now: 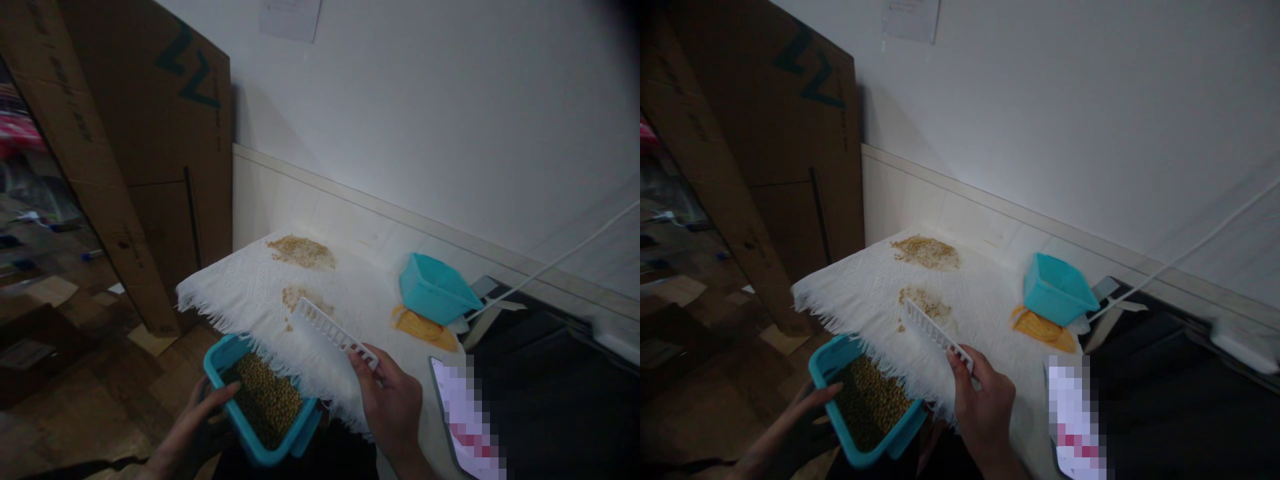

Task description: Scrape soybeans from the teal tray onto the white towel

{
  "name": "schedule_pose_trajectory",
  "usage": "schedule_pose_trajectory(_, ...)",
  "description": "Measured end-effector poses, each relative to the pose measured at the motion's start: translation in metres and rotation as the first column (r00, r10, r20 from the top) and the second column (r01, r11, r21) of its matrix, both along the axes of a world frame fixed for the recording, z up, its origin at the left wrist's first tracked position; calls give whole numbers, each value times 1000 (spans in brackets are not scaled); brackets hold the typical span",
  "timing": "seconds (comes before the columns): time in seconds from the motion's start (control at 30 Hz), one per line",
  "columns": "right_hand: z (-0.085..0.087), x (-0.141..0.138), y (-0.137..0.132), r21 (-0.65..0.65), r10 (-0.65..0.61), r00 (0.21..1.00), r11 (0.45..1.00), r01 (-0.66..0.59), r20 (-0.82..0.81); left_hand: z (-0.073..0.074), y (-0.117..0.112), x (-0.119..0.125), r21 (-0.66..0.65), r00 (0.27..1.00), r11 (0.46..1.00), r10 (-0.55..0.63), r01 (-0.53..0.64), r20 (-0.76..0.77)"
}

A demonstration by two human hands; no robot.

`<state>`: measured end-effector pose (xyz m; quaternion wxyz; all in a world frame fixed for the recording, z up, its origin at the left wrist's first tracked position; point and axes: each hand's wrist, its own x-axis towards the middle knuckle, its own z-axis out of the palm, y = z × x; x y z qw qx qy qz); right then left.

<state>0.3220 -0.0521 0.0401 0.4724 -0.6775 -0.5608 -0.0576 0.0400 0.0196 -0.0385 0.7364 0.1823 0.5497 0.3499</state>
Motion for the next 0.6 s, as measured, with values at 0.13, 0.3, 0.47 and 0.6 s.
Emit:
schedule_pose_trajectory(0.13, -4, -2, 8, 35, 21, 1000, 999, -21, -5, 6, -2, 2, 11, 1000, 1000, -3, 3, -2)
schedule_pose_trajectory(0.3, -3, -4, 23, 62, 107, 994, 993, -105, -19, 18, -4, 1, 32, 1000, 999, -27, 27, -12)
schedule_pose_trajectory(0.47, 2, -9, 22, 56, 148, 989, 987, -149, 14, 13, 1, -3, 42, 1000, 999, -8, 9, -23)
schedule_pose_trajectory(0.6, 3, -12, 18, 43, 151, 987, 987, -154, 50, 5, 4, -4, 47, 1000, 999, 8, -7, -14)
